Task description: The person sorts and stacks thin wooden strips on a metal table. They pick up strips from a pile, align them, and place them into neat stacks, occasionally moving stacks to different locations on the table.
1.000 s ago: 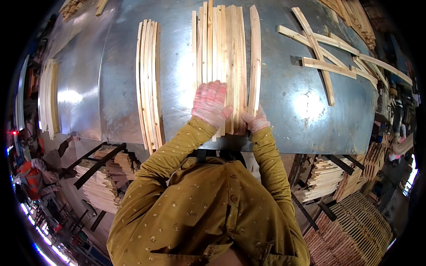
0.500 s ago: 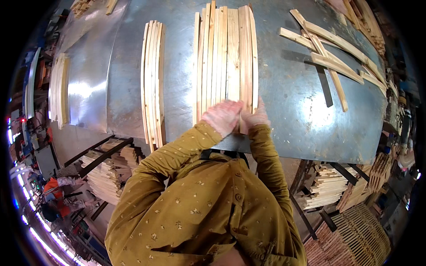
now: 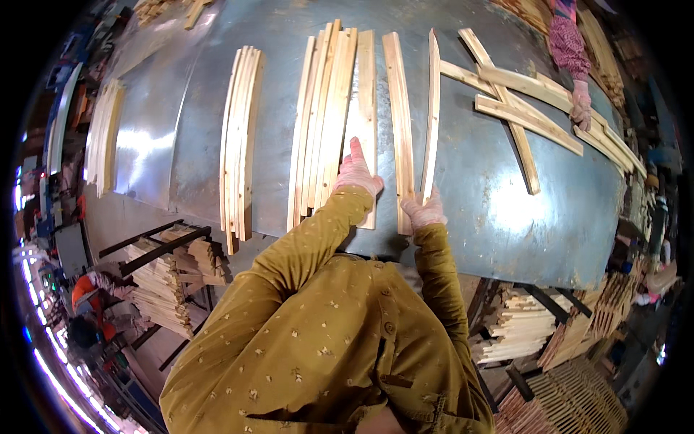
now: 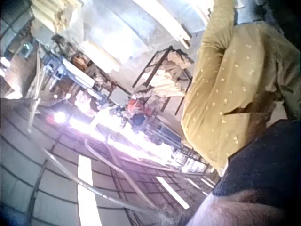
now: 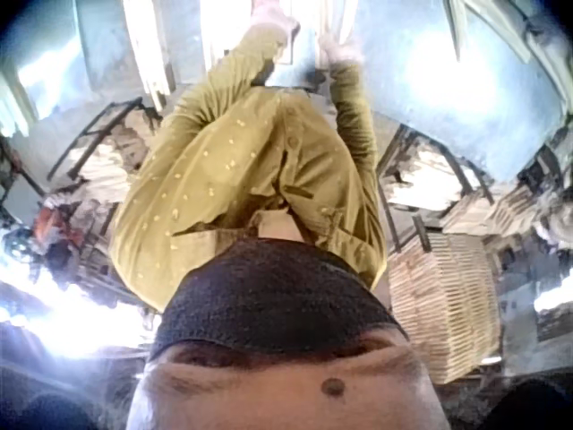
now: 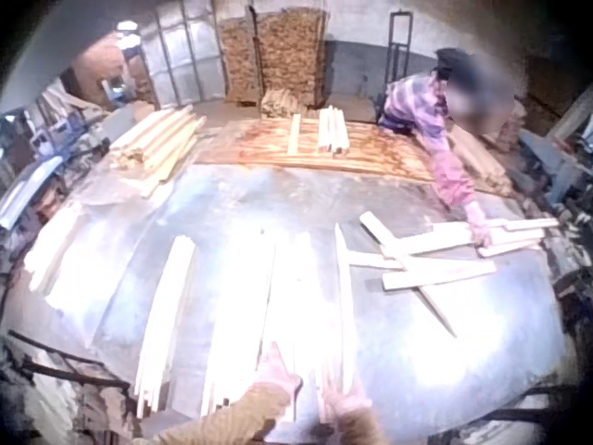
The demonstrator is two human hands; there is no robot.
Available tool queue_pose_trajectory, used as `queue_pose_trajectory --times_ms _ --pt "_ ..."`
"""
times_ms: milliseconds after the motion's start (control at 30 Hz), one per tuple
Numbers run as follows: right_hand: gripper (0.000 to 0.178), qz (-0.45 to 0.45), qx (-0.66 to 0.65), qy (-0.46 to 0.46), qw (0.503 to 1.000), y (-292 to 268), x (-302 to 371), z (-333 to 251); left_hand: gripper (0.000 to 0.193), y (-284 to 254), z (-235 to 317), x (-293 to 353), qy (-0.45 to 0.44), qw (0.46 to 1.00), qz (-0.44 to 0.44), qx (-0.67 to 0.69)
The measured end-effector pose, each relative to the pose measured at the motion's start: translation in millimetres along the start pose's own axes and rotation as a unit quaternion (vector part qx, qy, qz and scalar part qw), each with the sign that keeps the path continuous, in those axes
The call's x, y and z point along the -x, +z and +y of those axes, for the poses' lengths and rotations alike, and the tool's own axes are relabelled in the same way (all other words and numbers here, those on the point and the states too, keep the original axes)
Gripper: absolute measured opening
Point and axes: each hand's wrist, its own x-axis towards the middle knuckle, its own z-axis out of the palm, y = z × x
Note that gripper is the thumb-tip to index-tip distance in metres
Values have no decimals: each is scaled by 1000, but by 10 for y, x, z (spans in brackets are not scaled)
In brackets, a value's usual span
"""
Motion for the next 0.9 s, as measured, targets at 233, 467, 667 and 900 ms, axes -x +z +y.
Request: queue_pose_trajectory --times_ms 233,467,667,900 --pt "87 -53 145 -91 984 998 -26 148 97 -535 -820 592 343 859 179 336" --pt "70 -159 -270 -95 945 1427 -164 340 93 -978 -1345 830 338 760 420 362" --pt "67 -339 -253 -149 894 1185 643 -459 94 -696 -1077 588 334 685 544 352" --pt "82 -426 -95 -119 892 1139 974 -1044 107 -1091 -1332 554 333 722 537 280"
